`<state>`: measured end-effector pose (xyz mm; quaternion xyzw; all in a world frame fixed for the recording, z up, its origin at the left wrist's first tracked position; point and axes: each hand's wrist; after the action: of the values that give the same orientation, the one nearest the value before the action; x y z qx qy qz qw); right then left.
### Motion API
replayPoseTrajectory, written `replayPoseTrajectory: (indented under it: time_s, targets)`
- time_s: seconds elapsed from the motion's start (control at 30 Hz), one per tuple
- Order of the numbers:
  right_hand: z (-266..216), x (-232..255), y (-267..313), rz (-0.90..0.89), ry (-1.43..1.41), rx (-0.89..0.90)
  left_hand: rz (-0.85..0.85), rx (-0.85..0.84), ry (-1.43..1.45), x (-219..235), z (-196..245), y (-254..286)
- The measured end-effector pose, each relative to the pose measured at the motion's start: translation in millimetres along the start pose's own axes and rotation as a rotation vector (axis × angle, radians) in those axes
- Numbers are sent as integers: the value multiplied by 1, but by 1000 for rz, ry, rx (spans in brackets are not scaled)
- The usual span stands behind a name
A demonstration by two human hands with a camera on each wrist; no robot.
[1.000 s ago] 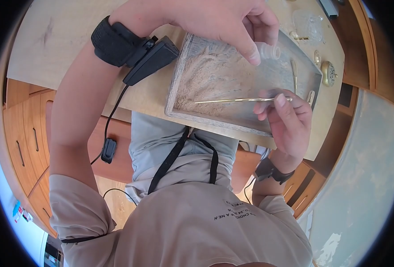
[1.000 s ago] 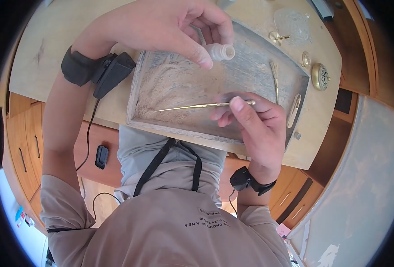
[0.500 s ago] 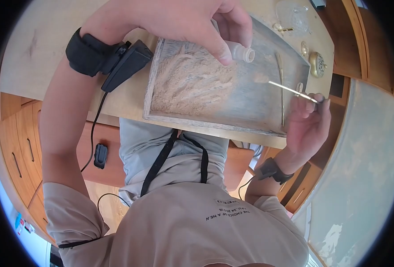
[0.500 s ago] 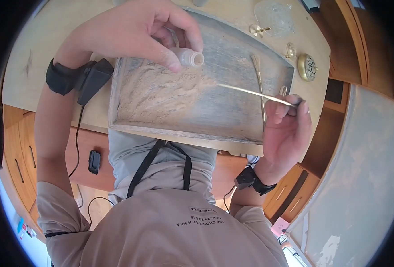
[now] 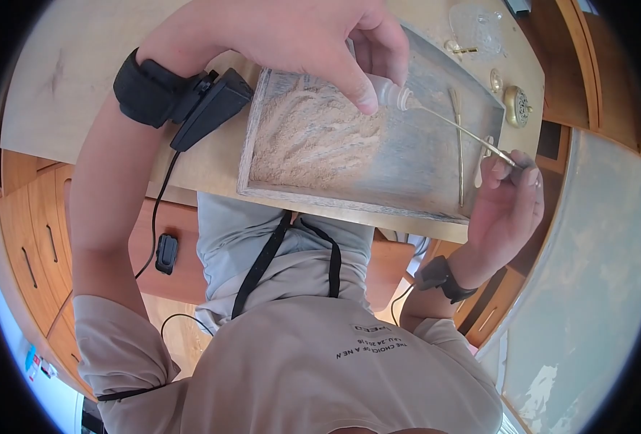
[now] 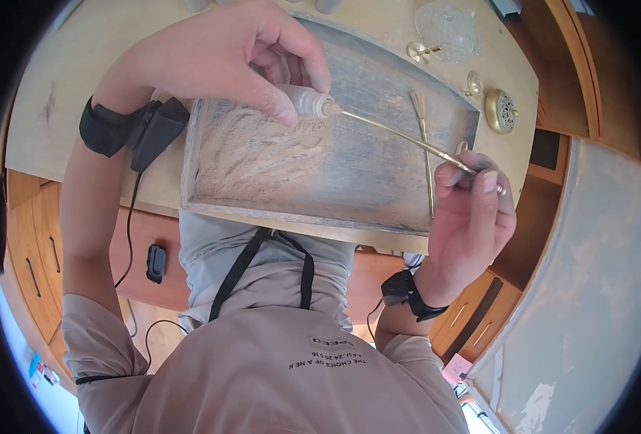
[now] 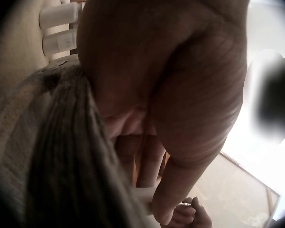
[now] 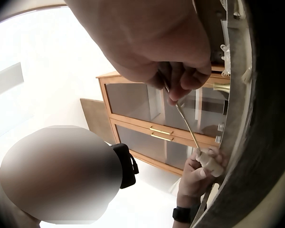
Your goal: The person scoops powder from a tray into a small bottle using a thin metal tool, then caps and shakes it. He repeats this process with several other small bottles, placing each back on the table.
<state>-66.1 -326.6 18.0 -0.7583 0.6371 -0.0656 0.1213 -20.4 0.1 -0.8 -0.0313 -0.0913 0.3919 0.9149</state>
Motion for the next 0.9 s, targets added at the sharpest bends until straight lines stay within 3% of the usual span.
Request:
replayPoseTrajectory:
  time_s: [0.07, 0.17, 0.23, 0.33, 0.43, 0.6, 0.7, 0.8, 0.9]
  targets:
    - [-5, -7, 8, -41, 239, 90, -3, 17, 19, 0, 0, 1]
    - [-18, -26, 3, -422, 512, 350, 1, 141, 106, -3, 6, -2]
    - [-20, -24, 6, -345, 540, 391, -8, 178, 97, -2, 8, -5]
    - [-27, -5, 8, -183, 466, 396, -7, 105, 5, 2, 7, -4]
    - [-32, 19, 4, -179, 345, 405, 51, 24, -6, -3, 4, 1]
    - [-16, -1, 16, -212, 389, 64, 54, 110, 138, -5, 0, -5]
    - [-7, -25, 23, -216, 272, -182, 60, 47, 32, -7, 5, 0]
    - [3, -43, 26, -302, 131, -295, 61, 56, 44, -5, 3, -1]
    - [-6, -67, 26, -220, 141, -453, 54, 61, 110, -1, -6, -5]
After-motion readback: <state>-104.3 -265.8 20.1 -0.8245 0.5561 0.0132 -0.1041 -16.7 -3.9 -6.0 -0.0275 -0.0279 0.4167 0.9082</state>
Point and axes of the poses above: each hand's wrist, its own y-axis away from the middle knuckle, its own x-axis out of the back of the hand, z = x × y, and after that the axes turned 3 degrees about z, right-handed
